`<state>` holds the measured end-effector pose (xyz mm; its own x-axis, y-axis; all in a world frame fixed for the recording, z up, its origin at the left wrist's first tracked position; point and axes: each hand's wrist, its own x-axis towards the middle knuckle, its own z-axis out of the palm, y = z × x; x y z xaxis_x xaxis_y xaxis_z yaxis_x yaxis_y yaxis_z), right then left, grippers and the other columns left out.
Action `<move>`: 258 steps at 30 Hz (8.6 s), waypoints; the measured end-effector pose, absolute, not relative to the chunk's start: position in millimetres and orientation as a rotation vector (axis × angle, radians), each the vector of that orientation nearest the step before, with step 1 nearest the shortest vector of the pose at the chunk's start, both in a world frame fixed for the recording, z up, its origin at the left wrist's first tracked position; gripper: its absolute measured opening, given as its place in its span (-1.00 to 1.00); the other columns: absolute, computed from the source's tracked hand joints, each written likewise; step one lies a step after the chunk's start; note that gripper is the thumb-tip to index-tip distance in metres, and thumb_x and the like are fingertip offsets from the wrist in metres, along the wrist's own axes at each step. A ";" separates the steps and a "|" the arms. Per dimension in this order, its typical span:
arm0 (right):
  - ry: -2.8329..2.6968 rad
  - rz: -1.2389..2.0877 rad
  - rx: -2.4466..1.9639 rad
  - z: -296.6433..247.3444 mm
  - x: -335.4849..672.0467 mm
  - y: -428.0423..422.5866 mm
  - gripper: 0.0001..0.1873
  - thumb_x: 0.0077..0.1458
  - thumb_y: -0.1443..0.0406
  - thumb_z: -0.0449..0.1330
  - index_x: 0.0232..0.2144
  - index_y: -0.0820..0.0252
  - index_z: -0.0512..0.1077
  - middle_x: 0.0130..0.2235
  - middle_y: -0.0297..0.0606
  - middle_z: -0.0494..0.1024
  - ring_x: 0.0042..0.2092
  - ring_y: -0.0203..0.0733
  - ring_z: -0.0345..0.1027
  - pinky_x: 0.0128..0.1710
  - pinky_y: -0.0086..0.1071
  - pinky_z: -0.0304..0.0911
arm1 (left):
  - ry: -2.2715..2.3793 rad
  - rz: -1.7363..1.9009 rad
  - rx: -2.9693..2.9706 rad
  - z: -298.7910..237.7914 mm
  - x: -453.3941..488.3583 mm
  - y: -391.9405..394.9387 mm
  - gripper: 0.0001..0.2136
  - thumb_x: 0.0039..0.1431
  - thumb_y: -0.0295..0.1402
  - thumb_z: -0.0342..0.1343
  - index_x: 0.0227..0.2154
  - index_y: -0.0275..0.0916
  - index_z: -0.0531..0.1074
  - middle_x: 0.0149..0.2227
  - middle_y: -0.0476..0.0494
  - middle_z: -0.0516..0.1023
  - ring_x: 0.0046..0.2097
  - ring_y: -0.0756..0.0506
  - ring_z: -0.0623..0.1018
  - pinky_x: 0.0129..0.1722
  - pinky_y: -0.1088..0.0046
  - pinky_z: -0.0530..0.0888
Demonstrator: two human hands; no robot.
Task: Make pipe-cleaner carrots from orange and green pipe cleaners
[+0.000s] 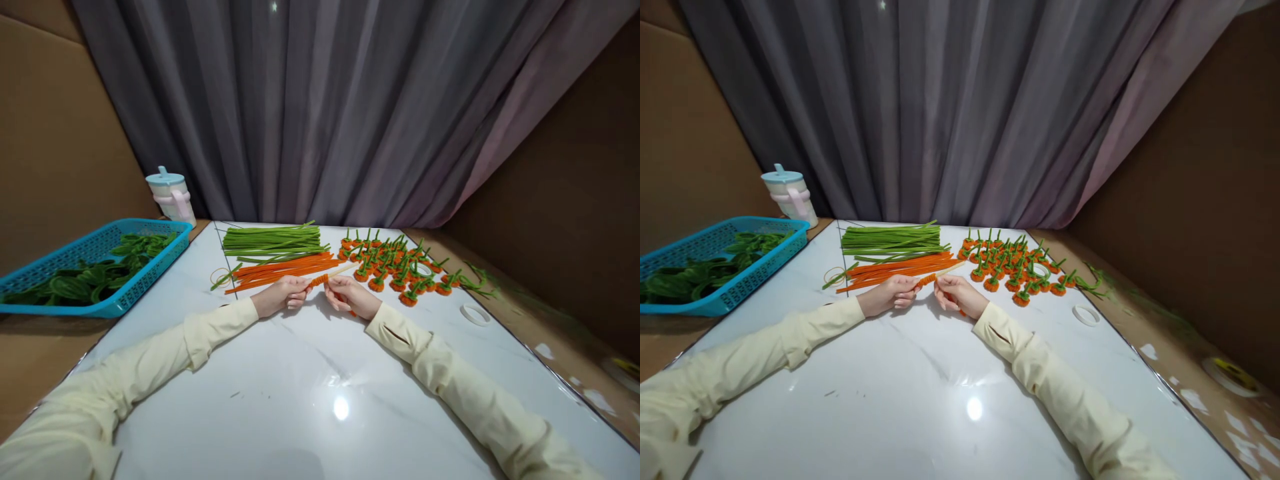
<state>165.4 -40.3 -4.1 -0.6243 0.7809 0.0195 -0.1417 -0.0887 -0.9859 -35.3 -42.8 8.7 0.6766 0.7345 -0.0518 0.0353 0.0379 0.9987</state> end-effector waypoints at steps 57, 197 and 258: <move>-1.642 2.187 -0.692 6.2 176.8 -39.0 -0.79 0.01 0.28 0.15 -0.47 0.40 0.41 -0.74 -0.37 0.36 -0.83 -0.54 -0.12 -0.85 -0.64 -0.24 | 0.595 0.211 1.279 17.1 -69.6 -8.8 -0.78 0.02 -0.32 0.17 -0.56 -0.42 0.46 -0.77 0.19 -0.09 -0.73 0.17 -0.08 -0.83 0.67 -0.05; -1.352 1.752 -0.795 -5.5 164.4 -38.3 -0.73 -0.12 0.24 0.30 -0.42 0.33 0.36 -0.49 -0.26 0.50 -0.75 -0.54 -0.07 -0.83 -0.58 0.14 | 0.538 0.531 1.192 4.4 -52.7 -23.0 -0.74 0.02 -0.23 0.18 -0.43 -0.32 0.27 -0.63 0.16 0.05 -0.65 0.15 0.07 -0.72 0.67 0.25; -2.107 0.273 -1.092 -18.3 160.8 -51.1 -0.86 0.07 0.40 -0.06 -0.38 0.20 0.30 -0.54 -0.30 0.40 -0.51 -0.23 0.26 -0.46 -0.44 0.09 | 1.117 0.733 2.571 -9.7 -40.8 -38.4 -0.59 0.21 -0.46 -0.12 0.12 -0.12 0.22 -0.17 -0.13 0.54 -0.27 -0.10 0.51 -0.27 0.46 0.38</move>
